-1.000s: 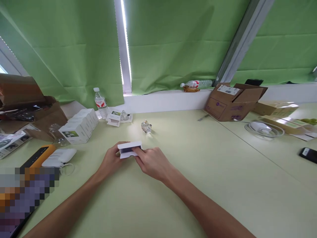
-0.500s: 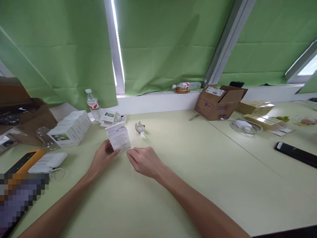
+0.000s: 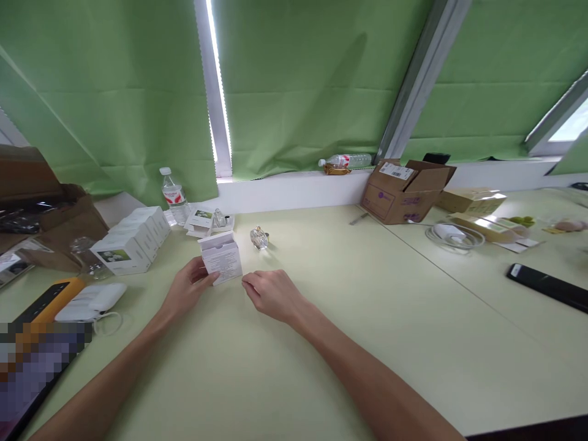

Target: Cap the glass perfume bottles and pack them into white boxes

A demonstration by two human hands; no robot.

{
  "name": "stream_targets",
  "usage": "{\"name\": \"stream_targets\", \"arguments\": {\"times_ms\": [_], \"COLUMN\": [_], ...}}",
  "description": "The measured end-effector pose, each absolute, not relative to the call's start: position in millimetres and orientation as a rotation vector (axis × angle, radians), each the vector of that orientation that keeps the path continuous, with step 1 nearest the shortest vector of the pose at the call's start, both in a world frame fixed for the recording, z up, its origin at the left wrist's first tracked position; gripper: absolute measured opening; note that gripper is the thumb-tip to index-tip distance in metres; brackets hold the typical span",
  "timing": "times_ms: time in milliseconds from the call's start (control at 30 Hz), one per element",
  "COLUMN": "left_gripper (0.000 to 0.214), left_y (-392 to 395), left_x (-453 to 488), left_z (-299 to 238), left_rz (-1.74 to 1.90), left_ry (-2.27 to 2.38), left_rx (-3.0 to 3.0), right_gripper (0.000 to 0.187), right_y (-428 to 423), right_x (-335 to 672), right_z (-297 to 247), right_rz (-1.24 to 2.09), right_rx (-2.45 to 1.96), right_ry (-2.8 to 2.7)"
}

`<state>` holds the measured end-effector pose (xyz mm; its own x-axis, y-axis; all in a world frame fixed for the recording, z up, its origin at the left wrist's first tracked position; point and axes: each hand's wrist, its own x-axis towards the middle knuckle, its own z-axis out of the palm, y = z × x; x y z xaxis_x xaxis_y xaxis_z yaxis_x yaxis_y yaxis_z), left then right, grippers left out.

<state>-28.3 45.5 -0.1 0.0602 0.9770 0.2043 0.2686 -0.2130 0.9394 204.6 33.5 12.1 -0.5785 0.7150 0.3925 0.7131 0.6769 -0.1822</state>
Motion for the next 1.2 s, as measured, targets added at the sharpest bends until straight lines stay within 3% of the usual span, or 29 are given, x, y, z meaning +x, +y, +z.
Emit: {"name": "stream_targets", "arguments": {"times_ms": [167, 400, 700, 967, 1200], "left_gripper": [0.045, 0.041, 0.035, 0.033, 0.031], "left_y": [44.5, 36.4, 33.3, 31.5, 32.3], "left_x": [-27.0, -22.5, -20.8, -18.5, -19.8], "left_z": [-2.9, 3.5, 1.5, 1.3, 1.8], "left_rz": [1.166, 1.067, 1.053, 1.035, 1.034], "left_ry": [1.268, 1.328, 1.322, 1.313, 1.255], "left_rx": [1.65, 1.886, 2.063, 2.105, 2.084], "right_gripper": [0.026, 0.047, 0.024, 0.027, 0.031], "right_y": [35.9, 29.9, 23.8, 21.0, 16.2], "right_x": [205.4, 204.3, 199.2, 199.2, 193.4], "right_z": [10.1, 17.0, 17.9, 19.4, 13.2], "right_rz": [0.035, 0.04, -0.159, -0.305, -0.209], "right_rx": [-1.127, -1.002, -0.974, -0.859, -0.905], "right_ry": [-2.376, -2.186, -2.197, -2.197, -2.254]}}
